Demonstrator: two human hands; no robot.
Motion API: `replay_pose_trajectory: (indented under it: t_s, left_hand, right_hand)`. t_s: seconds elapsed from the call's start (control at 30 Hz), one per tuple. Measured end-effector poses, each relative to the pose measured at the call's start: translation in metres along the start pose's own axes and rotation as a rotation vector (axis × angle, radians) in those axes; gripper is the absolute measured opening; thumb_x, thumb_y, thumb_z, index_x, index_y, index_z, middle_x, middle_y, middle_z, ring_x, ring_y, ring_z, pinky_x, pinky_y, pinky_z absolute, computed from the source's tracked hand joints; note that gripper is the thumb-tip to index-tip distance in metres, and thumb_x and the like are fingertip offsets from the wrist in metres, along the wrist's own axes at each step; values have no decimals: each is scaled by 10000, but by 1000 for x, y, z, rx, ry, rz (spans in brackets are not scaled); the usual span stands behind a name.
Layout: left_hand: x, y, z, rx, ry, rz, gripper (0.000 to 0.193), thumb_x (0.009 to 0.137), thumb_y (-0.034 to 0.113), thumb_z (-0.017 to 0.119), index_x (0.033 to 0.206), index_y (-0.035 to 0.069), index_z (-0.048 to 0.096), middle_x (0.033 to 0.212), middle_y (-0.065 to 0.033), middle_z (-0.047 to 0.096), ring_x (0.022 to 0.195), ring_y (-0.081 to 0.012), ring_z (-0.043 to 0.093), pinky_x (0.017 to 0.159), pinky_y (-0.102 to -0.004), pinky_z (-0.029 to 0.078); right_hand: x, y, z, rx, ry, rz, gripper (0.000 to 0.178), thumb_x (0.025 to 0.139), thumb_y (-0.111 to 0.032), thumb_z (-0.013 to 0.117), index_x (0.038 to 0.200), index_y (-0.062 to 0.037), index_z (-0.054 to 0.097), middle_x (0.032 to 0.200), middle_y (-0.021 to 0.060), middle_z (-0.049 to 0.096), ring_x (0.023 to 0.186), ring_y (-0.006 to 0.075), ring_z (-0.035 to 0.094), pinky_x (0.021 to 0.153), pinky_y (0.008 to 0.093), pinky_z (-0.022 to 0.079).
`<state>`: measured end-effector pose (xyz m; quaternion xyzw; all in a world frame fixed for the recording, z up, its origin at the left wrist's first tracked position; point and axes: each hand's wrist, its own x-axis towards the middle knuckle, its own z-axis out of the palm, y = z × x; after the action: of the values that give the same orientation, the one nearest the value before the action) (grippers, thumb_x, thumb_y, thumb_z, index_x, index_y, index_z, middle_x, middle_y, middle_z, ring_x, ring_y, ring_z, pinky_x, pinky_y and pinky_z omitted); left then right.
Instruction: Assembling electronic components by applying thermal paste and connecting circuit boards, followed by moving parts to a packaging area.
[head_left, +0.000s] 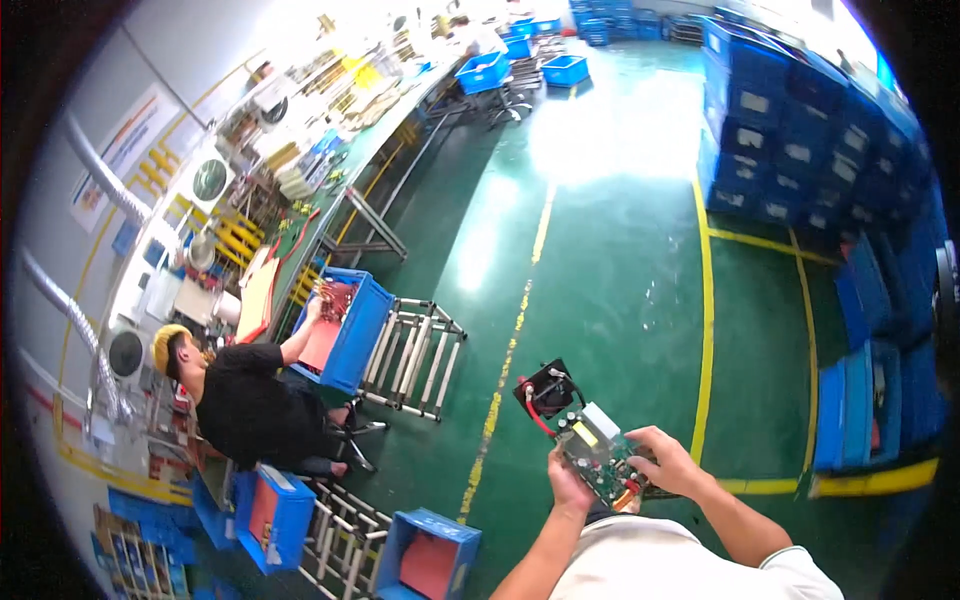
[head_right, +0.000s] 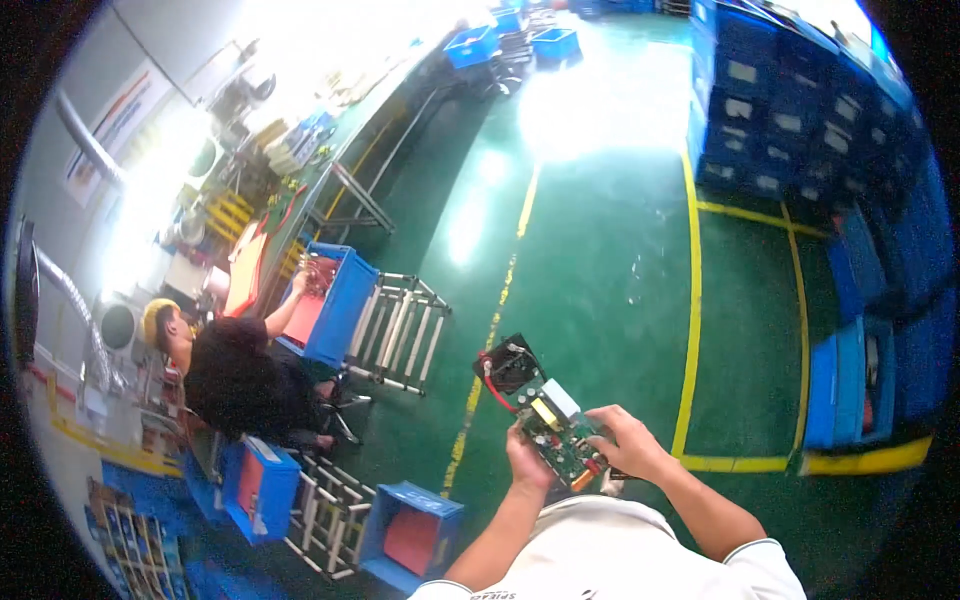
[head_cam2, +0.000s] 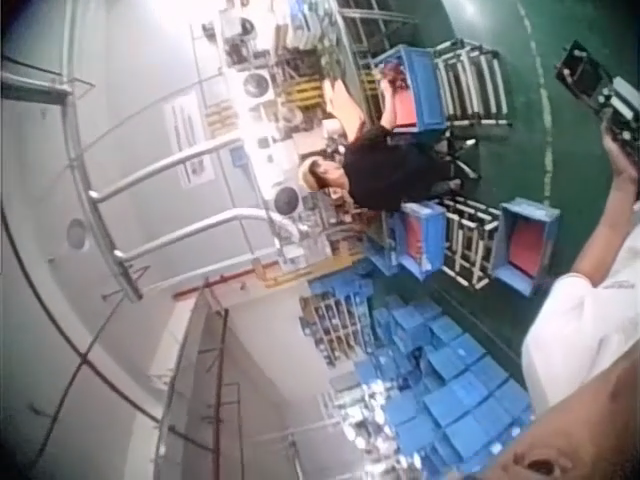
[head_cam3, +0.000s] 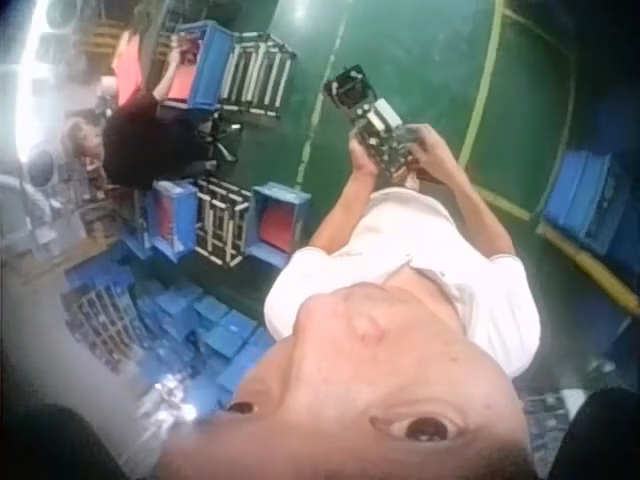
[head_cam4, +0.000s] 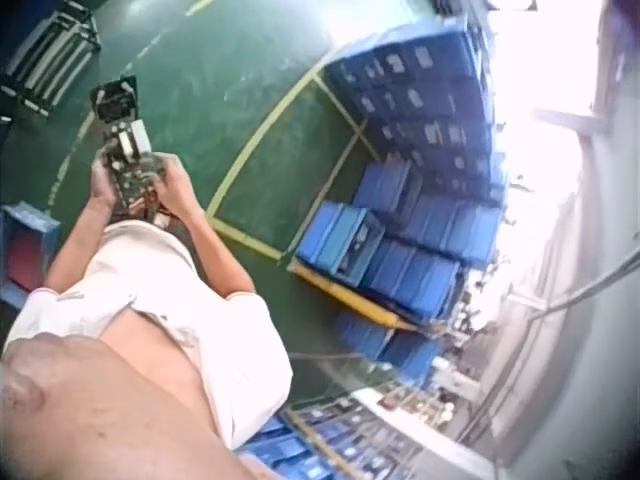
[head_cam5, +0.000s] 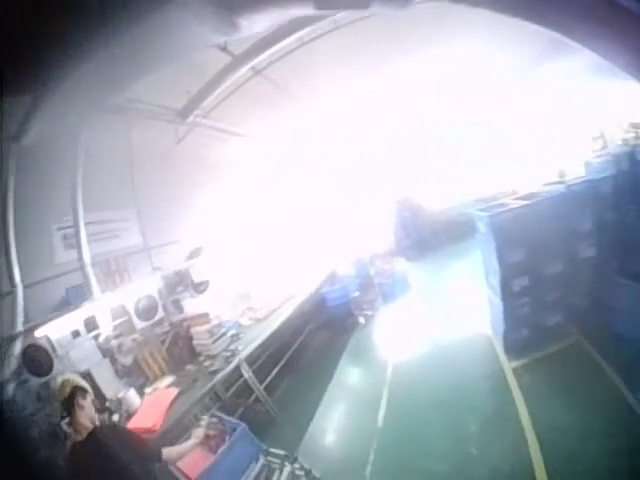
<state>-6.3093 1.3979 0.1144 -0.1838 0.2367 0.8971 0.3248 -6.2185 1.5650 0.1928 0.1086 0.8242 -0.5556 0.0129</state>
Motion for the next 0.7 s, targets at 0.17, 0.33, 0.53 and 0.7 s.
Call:
replay_pose_trajectory:
  t_s: [0.17, 0.33, 0.53, 0.7]
  left_hand:
    - [130, 19, 99, -76, 101, 18, 394, 874, 415, 490, 1063, 96, 623, 988, -59, 655, 869, -208, 615, 749, -340, 510]
    - [274, 57, 160, -2, 3, 65, 397, 889, 406, 470, 1091, 88, 598, 970, -45, 634, 874, -198, 606, 810, -390, 507]
    - [443, 66, 297, -89, -79, -64, 394, 906, 424, 462, 1049, 95, 625, 876, -51, 664, 738, -191, 639, 692, -371, 548]
    - [570, 97, 316, -127, -60, -8, 398, 901, 433, 469, 1037, 97, 632, 854, -45, 667, 704, -186, 633, 640, -348, 541]
  right_hand:
    - [145, 41, -72, 278, -86, 79, 610, 842, -215, 703, 1334, -9, 409, 1111, 158, 596, 927, 171, 617, 789, 310, 518]
    - [297, 25, -149, 530, -237, 400, 501, 896, -186, 622, 1332, -52, 414, 929, 92, 635, 822, 156, 638, 649, 277, 517]
    - [438, 41, -256, 770, -91, 298, 441, 891, -21, 511, 1305, 48, 377, 1066, 147, 612, 875, 208, 655, 726, 336, 556]
    - [579, 53, -291, 736, -56, 298, 401, 897, -3, 491, 1283, 59, 402, 1089, 167, 607, 891, 192, 641, 801, 324, 534]
